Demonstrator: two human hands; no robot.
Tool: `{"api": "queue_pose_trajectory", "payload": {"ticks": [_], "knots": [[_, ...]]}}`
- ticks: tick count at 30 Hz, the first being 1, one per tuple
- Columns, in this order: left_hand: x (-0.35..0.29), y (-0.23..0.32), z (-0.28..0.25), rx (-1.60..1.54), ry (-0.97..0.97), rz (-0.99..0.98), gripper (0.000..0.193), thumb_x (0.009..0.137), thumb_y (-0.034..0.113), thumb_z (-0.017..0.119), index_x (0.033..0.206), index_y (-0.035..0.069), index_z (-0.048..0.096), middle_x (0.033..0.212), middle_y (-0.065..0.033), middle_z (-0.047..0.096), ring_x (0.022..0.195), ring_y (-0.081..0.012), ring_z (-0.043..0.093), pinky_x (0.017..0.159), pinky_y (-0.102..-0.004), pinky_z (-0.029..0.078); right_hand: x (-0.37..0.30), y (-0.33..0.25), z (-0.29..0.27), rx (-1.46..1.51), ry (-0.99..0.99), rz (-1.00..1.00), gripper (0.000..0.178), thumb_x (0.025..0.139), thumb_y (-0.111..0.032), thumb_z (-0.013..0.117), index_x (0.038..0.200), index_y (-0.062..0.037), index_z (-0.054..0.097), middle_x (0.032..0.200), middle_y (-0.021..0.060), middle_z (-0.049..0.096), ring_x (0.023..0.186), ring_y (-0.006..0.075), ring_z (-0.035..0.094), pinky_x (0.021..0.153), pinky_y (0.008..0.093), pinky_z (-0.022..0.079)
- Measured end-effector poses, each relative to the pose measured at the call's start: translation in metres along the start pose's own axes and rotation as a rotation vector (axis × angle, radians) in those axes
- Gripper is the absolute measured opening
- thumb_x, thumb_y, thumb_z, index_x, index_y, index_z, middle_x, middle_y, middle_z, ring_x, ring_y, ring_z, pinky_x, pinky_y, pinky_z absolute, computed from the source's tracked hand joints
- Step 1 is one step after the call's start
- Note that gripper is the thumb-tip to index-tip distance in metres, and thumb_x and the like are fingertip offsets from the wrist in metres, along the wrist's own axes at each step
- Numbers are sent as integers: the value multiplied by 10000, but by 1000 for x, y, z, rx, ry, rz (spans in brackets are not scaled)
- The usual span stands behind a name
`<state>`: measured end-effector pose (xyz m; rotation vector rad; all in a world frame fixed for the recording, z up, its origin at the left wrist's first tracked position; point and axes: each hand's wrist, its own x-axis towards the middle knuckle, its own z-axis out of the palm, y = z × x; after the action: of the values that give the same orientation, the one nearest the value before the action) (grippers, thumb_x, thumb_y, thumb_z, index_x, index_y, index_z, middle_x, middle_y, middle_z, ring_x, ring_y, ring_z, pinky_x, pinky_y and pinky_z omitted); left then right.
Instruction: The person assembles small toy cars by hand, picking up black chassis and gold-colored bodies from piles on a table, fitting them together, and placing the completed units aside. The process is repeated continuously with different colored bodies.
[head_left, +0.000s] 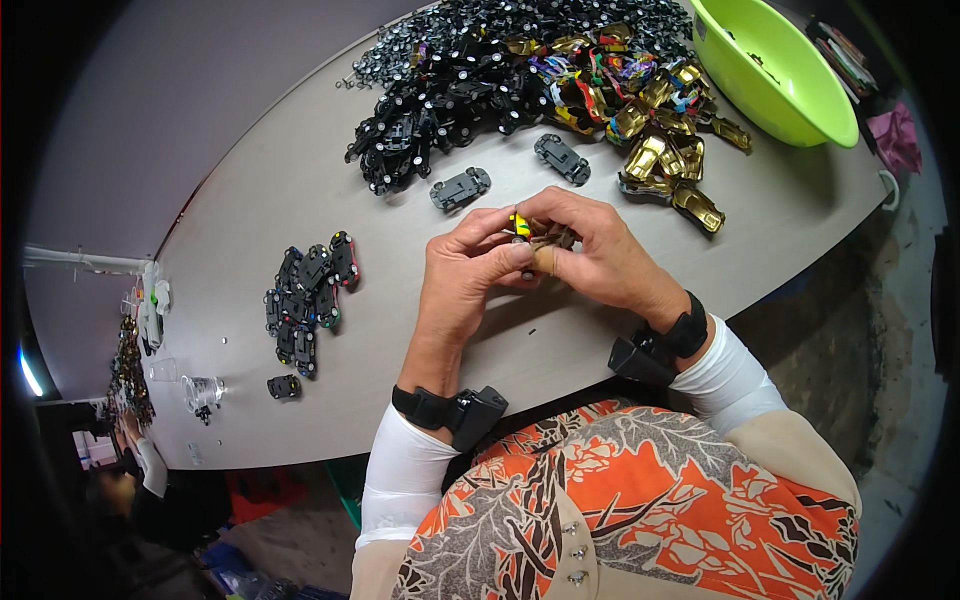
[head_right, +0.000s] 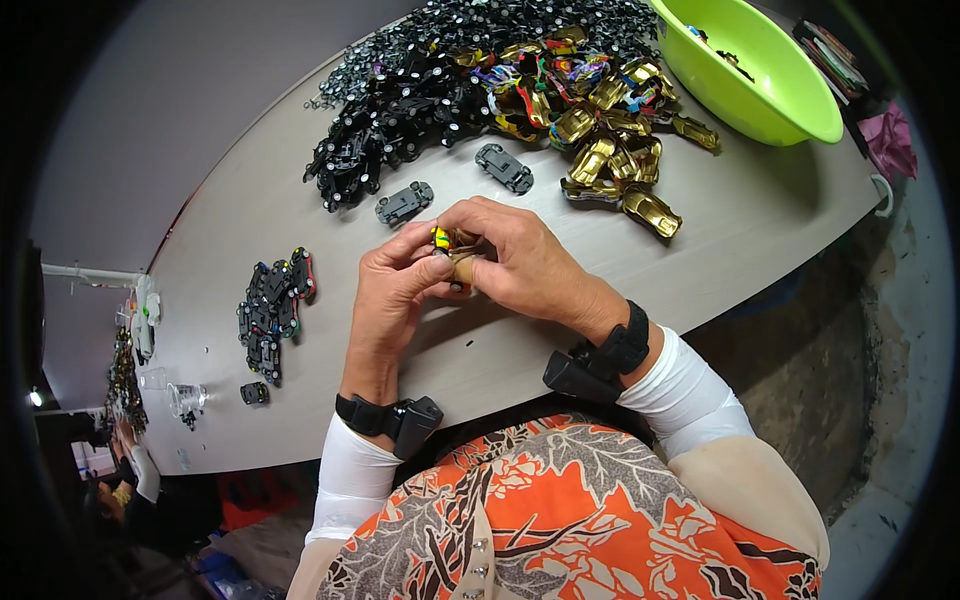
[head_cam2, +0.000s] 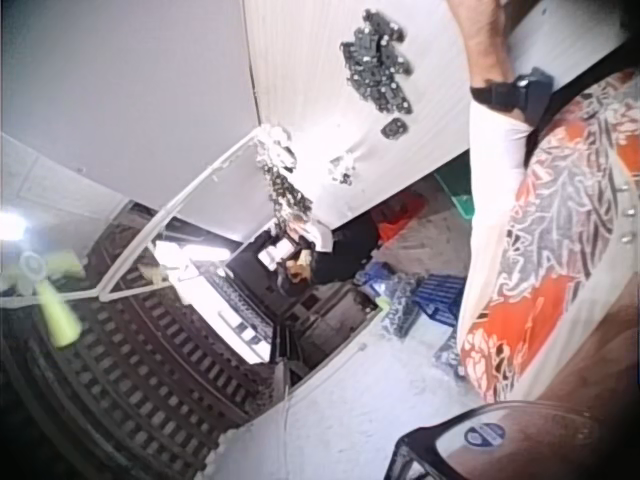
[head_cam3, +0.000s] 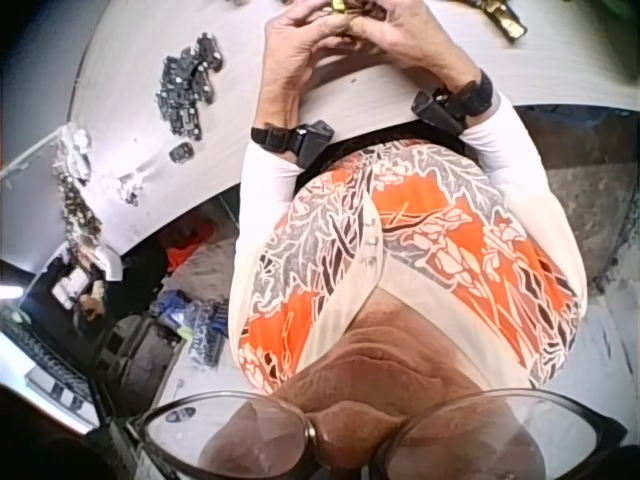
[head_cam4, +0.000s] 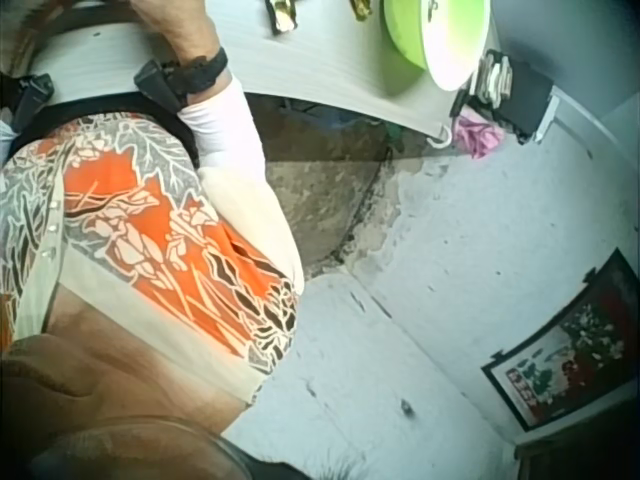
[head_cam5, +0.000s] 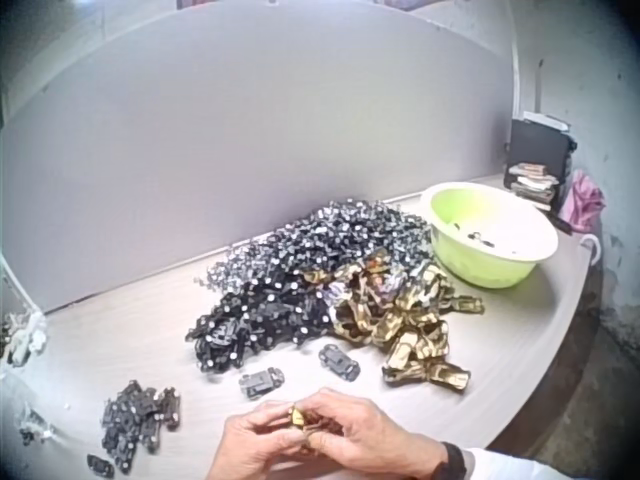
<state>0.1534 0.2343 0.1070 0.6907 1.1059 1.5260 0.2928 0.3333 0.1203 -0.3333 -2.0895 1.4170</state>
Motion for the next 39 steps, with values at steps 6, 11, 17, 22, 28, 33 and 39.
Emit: {"api": "queue_pose_trajectory", "payload": {"ticks": [6, 11, 17, 22, 28, 33, 39], "knots": [[-4, -3, 14, 28, -93, -18, 284, 876, 150, 585, 1102, -22, 568, 1011, -55, 578, 798, -118, 602, 715, -268, 547, -2, 6, 1, 49, 141, 165, 144, 765, -34, 612, 892, 26, 578, 774, 60, 596, 708, 111, 567, 639, 234, 458], [-3, -2, 1, 88, -106, -60, 281, 873, 177, 585, 1080, -14, 576, 901, -84, 642, 799, -154, 629, 699, -300, 550, -1, 11, -3, 334, 141, 233, 120, 804, -70, 606, 892, 11, 600, 734, -8, 584, 612, 61, 528, 543, 215, 441], [-1, 4, -5, -69, -177, -145, 333, 842, 154, 596, 1106, -45, 563, 917, -125, 645, 826, -192, 636, 732, -310, 527, 0, 12, -23, 495, 130, 329, 69, 811, -77, 608, 853, -23, 608, 712, -22, 565, 551, 31, 490, 479, 183, 398], [-2, -3, 0, 327, -132, 119, 376, 795, 124, 644, 1139, -16, 582, 980, -78, 626, 849, -131, 592, 784, -247, 471, -1, 9, -20, 432, 74, 320, 82, 788, -61, 624, 864, -30, 623, 703, -32, 561, 587, 27, 516, 519, 173, 421], [-3, 0, 1, 161, -99, -61, 472, 757, 100, 675, 1213, 56, 562, 887, 14, 539, 796, -64, 488, 746, -200, 410, -2, 7, -21, 351, 93, 300, 50, 768, -20, 617, 818, -18, 622, 676, -32, 557, 580, 32, 512, 502, 172, 405], [-3, 1, 3, 134, -66, -26, 496, 729, 71, 708, 1186, -22, 540, 923, -37, 590, 764, -79, 548, 657, -203, 460, -3, 7, -24, 521, 18, 335, 16, 757, -11, 609, 773, -9, 609, 698, -26, 552, 583, 41, 503, 513, 185, 399], [-3, 0, -4, 138, -83, -146, 283, 729, 64, 705, 979, 14, 581, 805, 5, 577, 637, -43, 510, 553, -173, 412, -2, 9, -25, 463, -108, 331, 16, 738, -2, 610, 752, 5, 606, 758, -12, 529, 609, 52, 495, 541, 195, 404]]}}
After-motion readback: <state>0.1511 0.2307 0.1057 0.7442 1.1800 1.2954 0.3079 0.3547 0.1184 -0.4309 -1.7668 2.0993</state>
